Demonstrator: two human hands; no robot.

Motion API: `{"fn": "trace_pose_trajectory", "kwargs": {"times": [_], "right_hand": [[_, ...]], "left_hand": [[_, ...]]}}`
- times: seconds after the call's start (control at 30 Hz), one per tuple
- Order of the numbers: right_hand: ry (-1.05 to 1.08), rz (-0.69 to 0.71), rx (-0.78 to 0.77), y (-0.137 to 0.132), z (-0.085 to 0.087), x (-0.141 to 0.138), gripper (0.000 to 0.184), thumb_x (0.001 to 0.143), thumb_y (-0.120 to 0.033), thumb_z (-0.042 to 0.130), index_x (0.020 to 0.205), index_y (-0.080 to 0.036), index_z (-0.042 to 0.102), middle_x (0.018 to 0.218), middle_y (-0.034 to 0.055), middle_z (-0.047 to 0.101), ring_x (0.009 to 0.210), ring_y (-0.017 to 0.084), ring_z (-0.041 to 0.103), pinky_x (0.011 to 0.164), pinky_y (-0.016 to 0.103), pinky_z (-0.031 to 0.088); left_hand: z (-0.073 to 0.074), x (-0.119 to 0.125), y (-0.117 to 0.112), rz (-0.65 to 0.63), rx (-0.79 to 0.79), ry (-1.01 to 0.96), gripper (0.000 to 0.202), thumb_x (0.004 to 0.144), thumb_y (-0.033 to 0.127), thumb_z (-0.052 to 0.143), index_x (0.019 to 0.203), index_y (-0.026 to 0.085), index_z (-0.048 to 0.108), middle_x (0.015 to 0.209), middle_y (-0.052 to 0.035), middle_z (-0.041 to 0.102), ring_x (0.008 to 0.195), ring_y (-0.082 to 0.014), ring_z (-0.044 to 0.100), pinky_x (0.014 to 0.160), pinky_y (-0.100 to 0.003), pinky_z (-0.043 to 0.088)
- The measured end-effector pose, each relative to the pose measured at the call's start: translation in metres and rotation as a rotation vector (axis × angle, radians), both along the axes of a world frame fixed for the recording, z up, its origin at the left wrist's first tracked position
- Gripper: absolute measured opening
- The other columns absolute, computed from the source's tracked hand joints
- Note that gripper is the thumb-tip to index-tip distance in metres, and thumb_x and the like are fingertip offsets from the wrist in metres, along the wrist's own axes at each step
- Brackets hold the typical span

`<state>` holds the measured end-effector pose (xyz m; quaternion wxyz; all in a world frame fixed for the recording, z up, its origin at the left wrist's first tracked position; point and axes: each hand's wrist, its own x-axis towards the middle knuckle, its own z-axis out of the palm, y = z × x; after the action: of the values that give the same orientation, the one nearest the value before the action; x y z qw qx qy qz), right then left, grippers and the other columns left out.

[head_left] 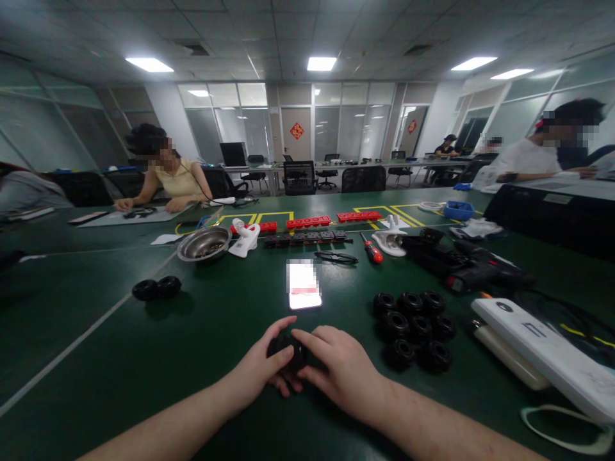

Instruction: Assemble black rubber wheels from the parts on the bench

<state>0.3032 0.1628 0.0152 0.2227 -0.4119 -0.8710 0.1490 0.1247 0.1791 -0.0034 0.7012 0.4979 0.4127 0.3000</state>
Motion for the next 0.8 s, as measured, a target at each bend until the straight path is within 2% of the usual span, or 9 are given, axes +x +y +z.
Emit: {"fn": "trace_pose_trajectory", "kwargs": {"times": [0.07, 0.23, 0.37, 0.47, 0.53, 0.63, 0.7, 0.8], "right_hand": [[0.0, -0.01, 0.0, -0.0003, 0.0009, -0.0002, 0.045, 0.072, -0.025, 0.06, 0.114, -0.02, 0.044, 0.091, 0.0043, 0.054, 0.08, 0.018, 0.049, 0.07, 0.031, 0.039], [0.04, -0.056, -0.086, -0.0002, 0.0032, -0.0003, 0.048, 0.07, -0.043, 0.059, 0.11, -0.019, 0.047, 0.091, 0.005, 0.054, 0.081, 0.02, 0.049, 0.072, 0.033, 0.038], [0.029, -0.061, -0.113, 0.0018, 0.0011, 0.0, 0.036, 0.075, -0.038, 0.056, 0.106, -0.021, 0.05, 0.091, 0.0044, 0.054, 0.082, 0.019, 0.05, 0.071, 0.032, 0.038], [0.027, -0.049, -0.103, 0.0028, -0.002, 0.0, 0.045, 0.072, -0.033, 0.06, 0.113, -0.022, 0.046, 0.094, 0.0044, 0.053, 0.084, 0.019, 0.05, 0.072, 0.031, 0.039], [0.027, -0.037, -0.082, 0.0029, -0.0031, -0.0001, 0.048, 0.071, -0.03, 0.062, 0.115, -0.022, 0.044, 0.095, 0.0044, 0.053, 0.084, 0.019, 0.05, 0.072, 0.031, 0.039], [0.014, -0.017, -0.055, 0.0022, -0.0017, -0.0005, 0.046, 0.071, -0.027, 0.061, 0.114, -0.022, 0.045, 0.091, 0.0037, 0.053, 0.081, 0.018, 0.05, 0.071, 0.031, 0.039], [0.012, -0.015, -0.051, 0.0014, 0.0002, -0.0007, 0.044, 0.071, -0.028, 0.062, 0.111, -0.021, 0.046, 0.09, 0.0038, 0.053, 0.082, 0.019, 0.049, 0.072, 0.031, 0.038], [0.023, -0.027, -0.082, 0.0003, 0.0015, -0.0006, 0.051, 0.068, -0.039, 0.063, 0.111, -0.019, 0.046, 0.093, 0.005, 0.053, 0.084, 0.02, 0.049, 0.074, 0.033, 0.037]], "left_hand": [[0.001, 0.0012, -0.0003, 0.002, -0.006, 0.029, 0.07, 0.069, 0.042, 0.057, 0.125, 0.02, 0.02, 0.072, -0.004, 0.058, 0.056, -0.0173, 0.061, 0.048, -0.026, 0.043], [0.0002, 0.0, -0.002, 0.07, 0.065, 0.02, 0.068, 0.062, 0.038, 0.063, 0.119, 0.024, 0.029, 0.092, -0.0066, 0.049, 0.058, -0.0147, 0.058, 0.05, -0.028, 0.045], [-0.0013, -0.0026, -0.0024, 0.062, 0.061, -0.011, 0.068, 0.063, 0.029, 0.064, 0.121, 0.027, 0.027, 0.097, -0.0064, 0.046, 0.065, -0.0152, 0.057, 0.051, -0.028, 0.047], [-0.0016, -0.0036, -0.0015, 0.045, 0.049, -0.056, 0.068, 0.064, 0.033, 0.064, 0.121, 0.027, 0.027, 0.1, -0.007, 0.045, 0.067, -0.0162, 0.058, 0.051, -0.027, 0.047], [-0.0008, -0.0029, -0.0007, 0.03, 0.029, -0.061, 0.067, 0.067, 0.038, 0.06, 0.122, 0.026, 0.025, 0.095, -0.0074, 0.049, 0.067, -0.0182, 0.059, 0.051, -0.028, 0.047], [0.0013, -0.0006, 0.0, 0.005, -0.007, 0.008, 0.065, 0.071, 0.043, 0.053, 0.123, 0.02, 0.02, 0.078, -0.006, 0.056, 0.058, -0.0179, 0.061, 0.048, -0.026, 0.044], [0.0021, 0.0006, -0.0001, 0.013, -0.003, 0.047, 0.062, 0.072, 0.042, 0.051, 0.122, 0.019, 0.022, 0.076, -0.0059, 0.057, 0.052, -0.0153, 0.059, 0.047, -0.025, 0.043], [0.0017, 0.0005, -0.0007, 0.045, 0.035, 0.044, 0.059, 0.069, 0.04, 0.055, 0.118, 0.021, 0.028, 0.09, -0.0074, 0.051, 0.056, -0.0147, 0.059, 0.049, -0.027, 0.044]]}}
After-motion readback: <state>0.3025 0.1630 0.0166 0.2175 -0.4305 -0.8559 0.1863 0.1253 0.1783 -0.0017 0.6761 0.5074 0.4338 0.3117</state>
